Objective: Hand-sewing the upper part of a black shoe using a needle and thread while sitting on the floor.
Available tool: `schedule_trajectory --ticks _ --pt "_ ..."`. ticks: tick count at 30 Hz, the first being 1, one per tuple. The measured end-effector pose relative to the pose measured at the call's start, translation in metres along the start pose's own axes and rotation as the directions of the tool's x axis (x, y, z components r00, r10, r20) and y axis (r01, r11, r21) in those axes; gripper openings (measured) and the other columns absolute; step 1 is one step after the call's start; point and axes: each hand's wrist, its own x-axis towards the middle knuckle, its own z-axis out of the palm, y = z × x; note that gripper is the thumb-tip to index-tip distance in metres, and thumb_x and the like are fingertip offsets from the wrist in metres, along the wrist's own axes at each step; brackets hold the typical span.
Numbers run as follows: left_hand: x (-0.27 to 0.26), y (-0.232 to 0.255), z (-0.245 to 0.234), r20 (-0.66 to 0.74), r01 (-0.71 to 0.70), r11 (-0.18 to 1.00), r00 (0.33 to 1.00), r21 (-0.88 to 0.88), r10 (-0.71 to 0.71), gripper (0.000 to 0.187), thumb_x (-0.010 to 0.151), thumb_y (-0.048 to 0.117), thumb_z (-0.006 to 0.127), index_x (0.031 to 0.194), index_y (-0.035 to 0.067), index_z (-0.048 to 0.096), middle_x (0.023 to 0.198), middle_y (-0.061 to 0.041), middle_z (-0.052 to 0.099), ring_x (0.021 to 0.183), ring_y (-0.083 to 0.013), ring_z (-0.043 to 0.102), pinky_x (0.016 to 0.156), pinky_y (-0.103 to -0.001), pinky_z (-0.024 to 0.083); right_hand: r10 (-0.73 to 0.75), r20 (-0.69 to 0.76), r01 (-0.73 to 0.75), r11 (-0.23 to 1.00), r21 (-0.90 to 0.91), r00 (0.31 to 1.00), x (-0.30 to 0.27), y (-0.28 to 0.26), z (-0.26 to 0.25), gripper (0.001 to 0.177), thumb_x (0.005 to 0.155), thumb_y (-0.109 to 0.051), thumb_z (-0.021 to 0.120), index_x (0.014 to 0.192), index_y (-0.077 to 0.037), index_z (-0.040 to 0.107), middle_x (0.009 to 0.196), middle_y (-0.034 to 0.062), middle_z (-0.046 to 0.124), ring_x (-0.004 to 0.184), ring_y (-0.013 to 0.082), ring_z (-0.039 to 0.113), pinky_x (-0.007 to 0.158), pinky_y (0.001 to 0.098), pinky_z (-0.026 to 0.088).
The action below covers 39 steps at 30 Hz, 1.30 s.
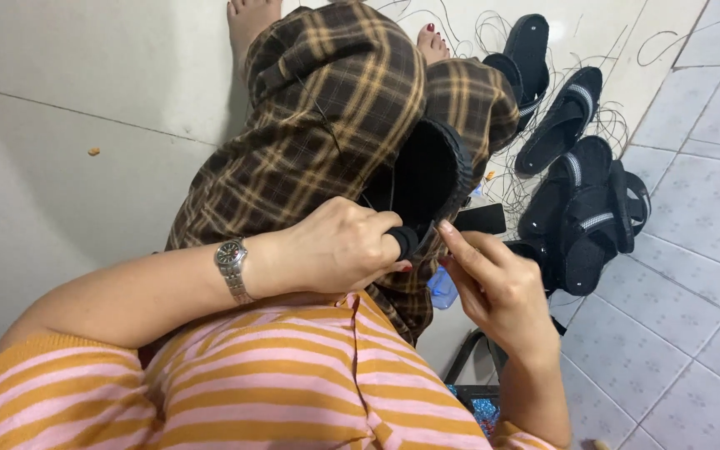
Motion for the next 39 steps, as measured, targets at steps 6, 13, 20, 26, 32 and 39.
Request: schedule_trajectory --ticks 6,13,20,26,32,39 --pt "0.0 -0.001 0.006 0.038 0.012 0.999 0.999 -0.04 -0.01 0.027 0.095 0.018 0.063 0.073 0.002 0.064 0.077 -0.014 0.058 0.052 -0.0289 0.061 0.044 -0.038 0.049 0.097 0.17 -0.045 0.957 -0.285 0.981 -0.007 -0.011 -0.01 0.05 0.087 -0.001 0.066 0.134 -0.016 0.068 0.086 0.0164 0.071 0.059 0.0379 0.068 0.048 0.0447 0.054" --pt "-0.002 -0.009 0.011 0.02 -0.036 0.999 0.999 -0.028 0.037 0.024 0.094 0.009 0.06 0.071 0.003 0.059 0.073 -0.012 0.052 0.048 -0.028 0.058 0.043 -0.036 0.048 -0.002 0.12 0.016 0.994 -0.113 0.993 0.008 0.008 -0.007 0.048 0.083 0.002 0.07 0.126 -0.017 0.074 0.088 0.0169 0.074 0.047 0.0318 0.065 0.041 0.0372 0.052" --pt "-0.004 -0.007 -0.001 0.038 -0.021 0.999 0.999 -0.037 0.022 0.026 0.094 0.004 0.059 0.068 0.002 0.057 0.072 -0.013 0.051 0.044 -0.0255 0.055 0.041 -0.034 0.046 -0.068 0.104 0.077 0.994 -0.083 0.992 0.022 0.003 -0.003 0.042 0.08 0.003 0.072 0.118 -0.015 0.078 0.084 0.0161 0.075 0.039 0.0277 0.062 0.031 0.0357 0.047" --pt "-0.009 -0.005 0.005 0.041 0.022 1.0 0.999 -0.009 -0.022 0.022 0.092 0.003 0.061 0.071 0.0 0.059 0.077 -0.016 0.054 0.049 -0.0277 0.057 0.045 -0.036 0.05 -0.047 0.042 0.051 0.993 -0.102 0.998 0.035 -0.026 0.002 0.036 0.082 0.005 0.071 0.114 -0.01 0.078 0.081 0.0147 0.074 0.043 0.0288 0.063 0.033 0.0352 0.048" --pt "0.005 0.016 -0.066 0.217 0.281 0.957 0.941 -0.075 -0.259 0.025 0.075 -0.002 0.065 0.096 -0.013 0.07 0.115 -0.034 0.061 0.097 -0.0476 0.067 0.079 -0.048 0.058 0.059 0.02 -0.059 0.998 -0.005 0.998 0.023 -0.025 0.001 0.026 0.085 -0.005 0.073 0.111 -0.005 0.074 0.073 0.012 0.073 0.045 0.0274 0.066 0.033 0.0337 0.048" --pt "0.005 -0.007 -0.093 0.004 0.043 0.895 0.999 0.443 -0.05 0.026 0.086 0.008 0.074 0.066 0.007 0.058 0.092 -0.011 0.06 0.084 -0.0301 0.055 0.067 -0.038 0.044 -0.106 -0.051 0.056 0.808 -0.587 0.993 0.009 -0.031 0.012 0.017 0.09 -0.017 0.068 0.105 -0.009 0.066 0.095 0.0107 0.065 0.081 0.0329 0.066 0.065 0.0432 0.053"
